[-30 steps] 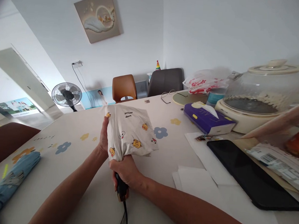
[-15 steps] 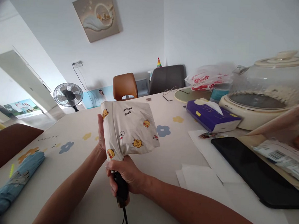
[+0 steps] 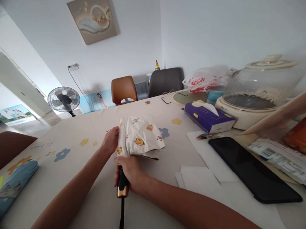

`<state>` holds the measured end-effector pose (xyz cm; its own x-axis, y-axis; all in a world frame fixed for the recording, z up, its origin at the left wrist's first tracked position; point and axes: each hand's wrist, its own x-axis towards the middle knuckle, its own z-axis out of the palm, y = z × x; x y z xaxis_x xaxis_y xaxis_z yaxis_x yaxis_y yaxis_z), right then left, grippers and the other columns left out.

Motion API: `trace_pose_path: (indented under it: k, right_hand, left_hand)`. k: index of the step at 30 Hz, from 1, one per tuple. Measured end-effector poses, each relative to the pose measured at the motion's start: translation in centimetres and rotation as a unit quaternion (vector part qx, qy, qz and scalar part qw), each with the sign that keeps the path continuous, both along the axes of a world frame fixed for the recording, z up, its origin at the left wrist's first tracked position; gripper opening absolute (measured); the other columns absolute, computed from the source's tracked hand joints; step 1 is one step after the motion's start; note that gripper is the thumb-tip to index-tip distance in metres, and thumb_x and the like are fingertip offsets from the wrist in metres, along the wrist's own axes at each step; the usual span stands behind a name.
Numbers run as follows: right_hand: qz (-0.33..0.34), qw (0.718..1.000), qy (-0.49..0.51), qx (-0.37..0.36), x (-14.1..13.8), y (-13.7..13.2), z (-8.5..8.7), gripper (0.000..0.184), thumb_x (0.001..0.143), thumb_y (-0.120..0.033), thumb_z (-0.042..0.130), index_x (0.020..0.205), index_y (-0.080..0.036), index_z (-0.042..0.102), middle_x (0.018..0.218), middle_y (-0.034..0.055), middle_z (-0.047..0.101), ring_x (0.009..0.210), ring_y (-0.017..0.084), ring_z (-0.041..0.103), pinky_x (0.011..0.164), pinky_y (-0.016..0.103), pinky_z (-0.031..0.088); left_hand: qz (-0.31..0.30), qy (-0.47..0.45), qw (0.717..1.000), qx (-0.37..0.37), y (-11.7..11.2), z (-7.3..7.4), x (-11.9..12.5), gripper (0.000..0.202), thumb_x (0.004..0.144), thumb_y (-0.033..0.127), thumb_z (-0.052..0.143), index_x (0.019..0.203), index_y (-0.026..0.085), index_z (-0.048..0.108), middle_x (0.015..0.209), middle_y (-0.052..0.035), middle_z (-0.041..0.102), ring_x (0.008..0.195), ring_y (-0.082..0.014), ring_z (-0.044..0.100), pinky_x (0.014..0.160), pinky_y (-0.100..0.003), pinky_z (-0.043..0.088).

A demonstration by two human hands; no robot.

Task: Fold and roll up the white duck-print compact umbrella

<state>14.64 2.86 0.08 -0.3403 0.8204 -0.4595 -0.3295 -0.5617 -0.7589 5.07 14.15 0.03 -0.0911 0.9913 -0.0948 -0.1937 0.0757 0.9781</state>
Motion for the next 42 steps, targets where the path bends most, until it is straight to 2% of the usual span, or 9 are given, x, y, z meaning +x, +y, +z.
trace_pose_path:
  k: [4,7,13,16,20,22,30,33,42]
  right_hand:
    - [0.015,0.996,0.065,-0.066,0.3,0.3,-0.2,0.015,0.077,-0.023,0.047,0.064,-0.017,0.044,0.043,-0.0039,0.046,0.033,0.012,0.047,0.034,0.027,0.047]
    - [0.031,0.993,0.091,-0.072,0.4,0.3,-0.4,0.014,0.078,-0.022,0.048,0.066,-0.016,0.045,0.047,-0.0036,0.047,0.035,0.011,0.048,0.036,0.028,0.048]
    - [0.061,0.99,0.105,-0.07,0.6,0.5,-0.8,0.014,0.078,-0.025,0.048,0.067,-0.016,0.043,0.046,-0.003,0.047,0.037,0.013,0.051,0.039,0.029,0.05]
    - [0.062,0.991,0.099,-0.067,0.6,0.6,-1.0,0.015,0.078,-0.025,0.049,0.068,-0.016,0.043,0.048,-0.0029,0.047,0.039,0.013,0.052,0.04,0.03,0.05]
    - [0.054,0.992,0.104,-0.044,0.7,0.7,-1.3,0.015,0.077,-0.026,0.052,0.071,-0.016,0.043,0.053,-0.0025,0.048,0.042,0.014,0.054,0.041,0.031,0.051]
    - [0.055,0.992,0.106,-0.032,0.7,0.7,-1.3,0.014,0.076,-0.025,0.053,0.071,-0.016,0.043,0.055,-0.0024,0.049,0.043,0.014,0.054,0.041,0.032,0.052]
    - [0.05,0.991,0.118,-0.037,0.7,0.8,-1.4,0.015,0.077,-0.023,0.054,0.072,-0.017,0.041,0.056,-0.0031,0.049,0.043,0.014,0.054,0.04,0.033,0.051]
    - [0.049,0.99,0.124,-0.038,0.7,0.8,-1.3,0.016,0.077,-0.024,0.054,0.073,-0.017,0.04,0.055,-0.0041,0.049,0.042,0.014,0.054,0.04,0.033,0.051]
    - [0.087,0.989,0.099,-0.063,0.8,0.9,-1.3,0.019,0.081,-0.03,0.048,0.071,-0.015,0.045,0.05,0.0007,0.054,0.041,0.014,0.056,0.045,0.029,0.052]
  left_hand:
    - [0.107,0.071,0.991,0.022,0.4,-0.6,-0.5,0.023,0.066,0.028,0.061,0.085,0.02,0.053,0.095,-0.0026,0.057,0.097,-0.0178,0.052,0.085,-0.033,0.039]
    - [0.127,0.158,0.974,0.105,-0.2,0.1,-0.2,0.025,0.069,0.025,0.06,0.093,0.023,0.054,0.106,-0.0033,0.055,0.106,-0.0188,0.048,0.093,-0.035,0.034]
    - [-0.096,0.288,0.925,0.229,-2.0,2.5,3.0,0.02,0.075,0.022,0.053,0.092,0.025,0.063,0.1,-0.0036,0.062,0.098,-0.0219,0.054,0.095,-0.039,0.035]
    - [-0.248,0.342,0.866,0.266,-2.0,3.2,5.4,0.022,0.073,0.019,0.053,0.089,0.027,0.065,0.096,-0.0022,0.065,0.095,-0.0225,0.055,0.094,-0.037,0.036]
    - [-0.369,0.479,0.728,0.322,-1.3,3.0,8.1,0.034,0.068,0.006,0.048,0.087,0.028,0.065,0.098,-0.0021,0.065,0.097,-0.0245,0.053,0.09,-0.037,0.039]
    - [-0.388,0.532,0.679,0.327,-0.9,2.8,8.9,0.036,0.065,0.003,0.046,0.084,0.027,0.064,0.092,-0.0034,0.065,0.093,-0.0243,0.053,0.085,-0.036,0.041]
    - [-0.403,0.63,0.563,0.352,-0.2,2.2,9.1,0.031,0.067,0.005,0.044,0.082,0.024,0.063,0.085,-0.0068,0.055,0.09,-0.0225,0.05,0.075,-0.032,0.042]
    - [-0.357,0.608,0.605,0.37,-0.2,2.4,8.9,0.029,0.071,0.007,0.042,0.081,0.024,0.063,0.086,-0.0068,0.055,0.09,-0.0225,0.049,0.074,-0.032,0.043]
    - [-0.173,0.303,0.857,0.378,-2.0,7.6,3.0,0.016,0.066,0.008,0.049,0.069,0.021,0.057,0.099,-0.0024,0.061,0.089,-0.0169,0.054,0.078,-0.027,0.041]
